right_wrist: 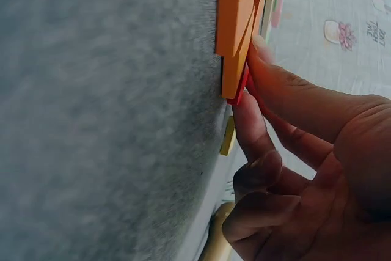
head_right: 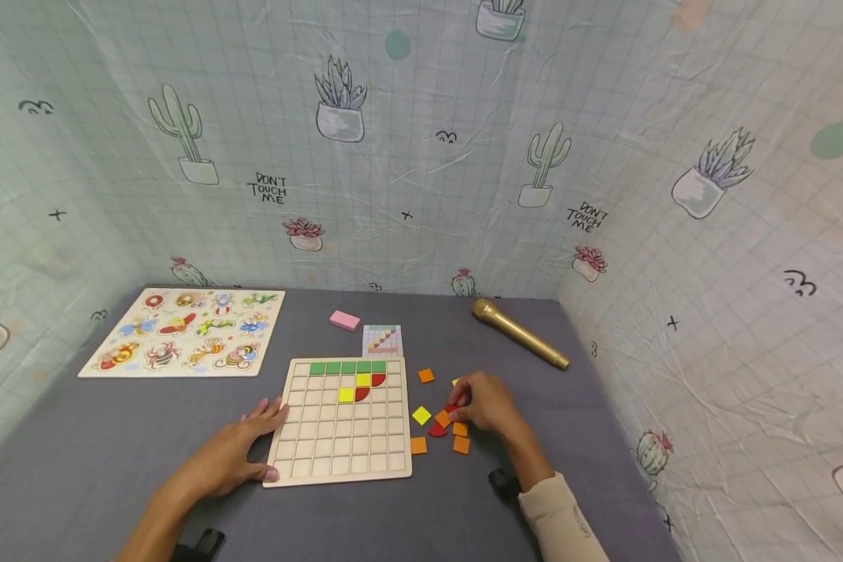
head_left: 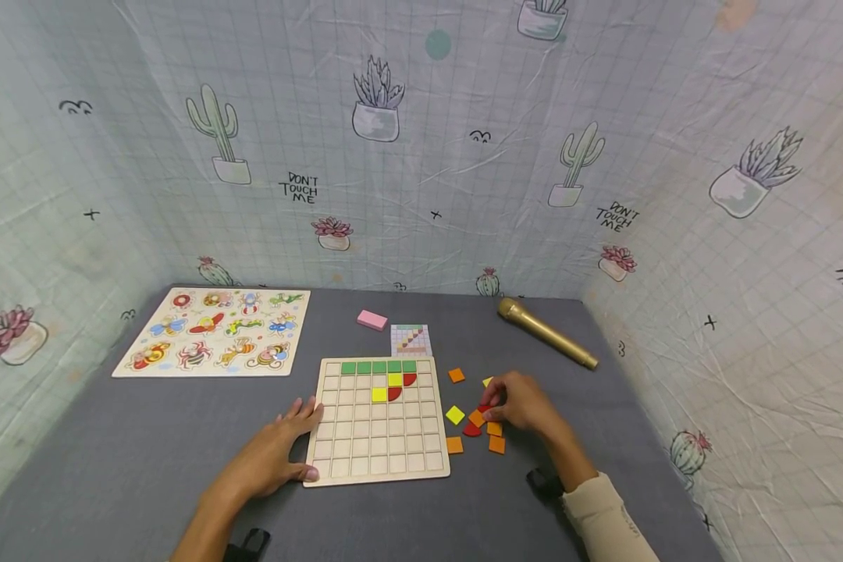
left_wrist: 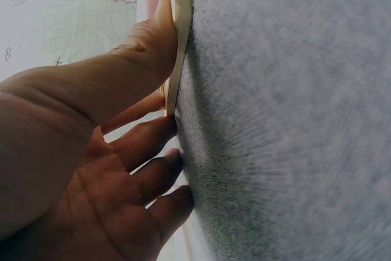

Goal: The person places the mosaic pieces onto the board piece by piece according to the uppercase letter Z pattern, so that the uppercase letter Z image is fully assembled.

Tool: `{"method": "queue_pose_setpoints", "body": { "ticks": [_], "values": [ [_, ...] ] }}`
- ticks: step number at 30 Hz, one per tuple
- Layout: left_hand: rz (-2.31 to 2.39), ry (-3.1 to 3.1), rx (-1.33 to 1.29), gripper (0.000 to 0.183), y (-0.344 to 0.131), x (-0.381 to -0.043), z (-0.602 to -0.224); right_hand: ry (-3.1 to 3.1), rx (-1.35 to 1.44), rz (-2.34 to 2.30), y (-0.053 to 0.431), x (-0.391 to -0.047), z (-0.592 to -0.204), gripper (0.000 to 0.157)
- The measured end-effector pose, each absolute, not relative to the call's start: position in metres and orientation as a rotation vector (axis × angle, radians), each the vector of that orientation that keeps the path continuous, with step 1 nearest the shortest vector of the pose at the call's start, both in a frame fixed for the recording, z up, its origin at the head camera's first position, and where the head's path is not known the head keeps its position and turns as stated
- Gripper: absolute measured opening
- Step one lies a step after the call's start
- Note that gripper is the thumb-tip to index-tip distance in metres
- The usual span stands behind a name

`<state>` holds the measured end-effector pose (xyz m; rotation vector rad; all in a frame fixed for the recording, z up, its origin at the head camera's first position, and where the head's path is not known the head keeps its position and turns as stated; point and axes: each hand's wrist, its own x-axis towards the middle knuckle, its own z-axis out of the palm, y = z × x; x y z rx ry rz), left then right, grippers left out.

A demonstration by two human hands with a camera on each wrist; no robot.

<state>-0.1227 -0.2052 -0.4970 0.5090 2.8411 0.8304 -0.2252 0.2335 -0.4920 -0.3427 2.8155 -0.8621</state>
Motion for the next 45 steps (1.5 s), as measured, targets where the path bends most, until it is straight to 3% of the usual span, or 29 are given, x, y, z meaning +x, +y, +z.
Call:
{"method": "queue_pose_setpoints", "body": {
  "ticks": [15, 45],
  "values": [
    [0.854, 2.833, 0.517, 0.104, -0.205, -0.122, -0.498, 2.776, -0.482, -0.986, 0.215, -0.219, -0.479, 0.012],
    [0.853, 2.826, 0.481, 0.105, -0.206, -0.123, -0.499, 2.703, -0.568, -0.927, 0.073, -0.221, -0.478, 0.021]
  ]
}}
